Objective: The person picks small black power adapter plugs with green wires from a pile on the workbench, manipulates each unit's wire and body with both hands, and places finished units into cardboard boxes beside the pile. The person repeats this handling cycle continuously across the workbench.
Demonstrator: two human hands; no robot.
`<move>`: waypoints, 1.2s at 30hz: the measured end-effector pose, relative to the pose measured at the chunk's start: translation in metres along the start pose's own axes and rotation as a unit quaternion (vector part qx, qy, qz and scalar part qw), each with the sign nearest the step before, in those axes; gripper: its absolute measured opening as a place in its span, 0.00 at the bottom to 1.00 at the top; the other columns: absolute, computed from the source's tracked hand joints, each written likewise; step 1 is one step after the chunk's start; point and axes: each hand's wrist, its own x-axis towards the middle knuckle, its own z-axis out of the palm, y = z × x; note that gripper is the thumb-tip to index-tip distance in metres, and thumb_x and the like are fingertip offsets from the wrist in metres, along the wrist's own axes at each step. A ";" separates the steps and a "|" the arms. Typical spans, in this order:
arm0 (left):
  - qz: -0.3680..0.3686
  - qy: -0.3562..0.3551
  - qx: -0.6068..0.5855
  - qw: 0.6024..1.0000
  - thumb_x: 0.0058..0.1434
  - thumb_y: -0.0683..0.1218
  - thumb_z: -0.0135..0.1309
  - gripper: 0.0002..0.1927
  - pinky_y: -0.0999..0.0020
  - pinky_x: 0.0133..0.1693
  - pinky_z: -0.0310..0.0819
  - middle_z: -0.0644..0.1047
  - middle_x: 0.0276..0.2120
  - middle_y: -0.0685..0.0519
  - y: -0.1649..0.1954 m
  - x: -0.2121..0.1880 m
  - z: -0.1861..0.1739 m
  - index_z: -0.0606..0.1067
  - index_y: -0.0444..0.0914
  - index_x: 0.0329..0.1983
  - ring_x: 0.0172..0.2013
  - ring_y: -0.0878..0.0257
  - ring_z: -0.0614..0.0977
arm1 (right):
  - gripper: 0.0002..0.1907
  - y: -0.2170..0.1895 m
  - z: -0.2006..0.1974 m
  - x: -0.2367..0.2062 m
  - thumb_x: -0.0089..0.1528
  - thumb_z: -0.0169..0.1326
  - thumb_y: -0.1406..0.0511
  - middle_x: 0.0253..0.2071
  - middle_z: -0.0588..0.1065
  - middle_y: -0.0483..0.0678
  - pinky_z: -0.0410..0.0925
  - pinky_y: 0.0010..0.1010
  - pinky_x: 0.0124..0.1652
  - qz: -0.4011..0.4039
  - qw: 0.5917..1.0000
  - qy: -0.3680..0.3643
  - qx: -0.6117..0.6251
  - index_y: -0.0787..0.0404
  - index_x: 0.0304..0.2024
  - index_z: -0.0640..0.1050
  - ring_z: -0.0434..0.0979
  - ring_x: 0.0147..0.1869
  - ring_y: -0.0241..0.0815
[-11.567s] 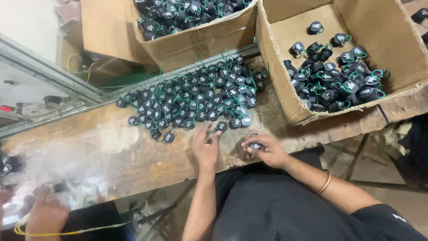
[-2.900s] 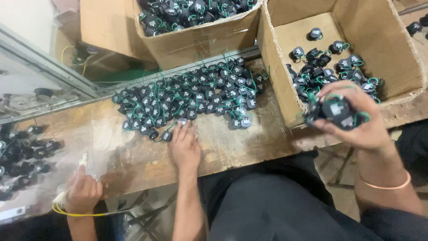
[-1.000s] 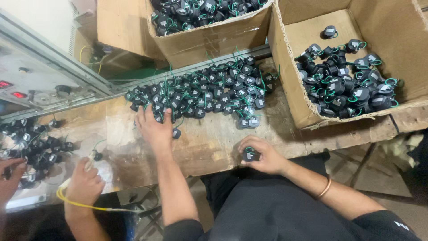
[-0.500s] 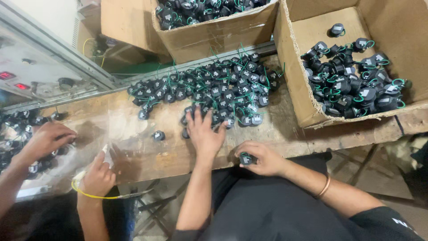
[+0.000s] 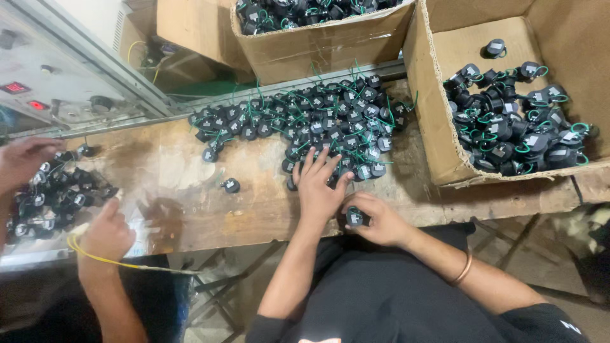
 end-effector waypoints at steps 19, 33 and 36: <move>-0.162 0.014 0.128 0.978 0.52 0.58 0.68 0.37 0.50 0.64 0.59 0.64 0.69 0.37 -0.074 0.140 -0.150 0.73 0.43 0.64 0.67 0.40 0.63 | 0.18 0.006 -0.007 0.000 0.55 0.66 0.67 0.48 0.80 0.50 0.71 0.38 0.54 0.017 0.999 -0.011 0.026 0.61 0.47 0.77 0.81 0.55 0.49; -0.125 0.104 0.074 0.984 0.59 0.54 0.64 0.21 0.53 0.63 0.65 0.77 0.60 0.47 -0.038 0.022 -0.055 0.81 0.37 0.50 0.62 0.44 0.73 | 0.20 -0.012 -0.004 0.001 0.54 0.65 0.67 0.50 0.77 0.54 0.69 0.43 0.56 -0.066 0.996 -0.053 -0.022 0.62 0.47 0.77 0.76 0.58 0.56; -0.109 0.131 0.025 0.985 0.59 0.52 0.64 0.20 0.53 0.63 0.64 0.77 0.60 0.46 -0.033 0.017 -0.043 0.81 0.36 0.50 0.63 0.44 0.73 | 0.19 -0.014 -0.003 0.001 0.53 0.65 0.67 0.49 0.78 0.53 0.69 0.43 0.56 -0.057 0.996 -0.062 -0.040 0.61 0.47 0.77 0.76 0.57 0.56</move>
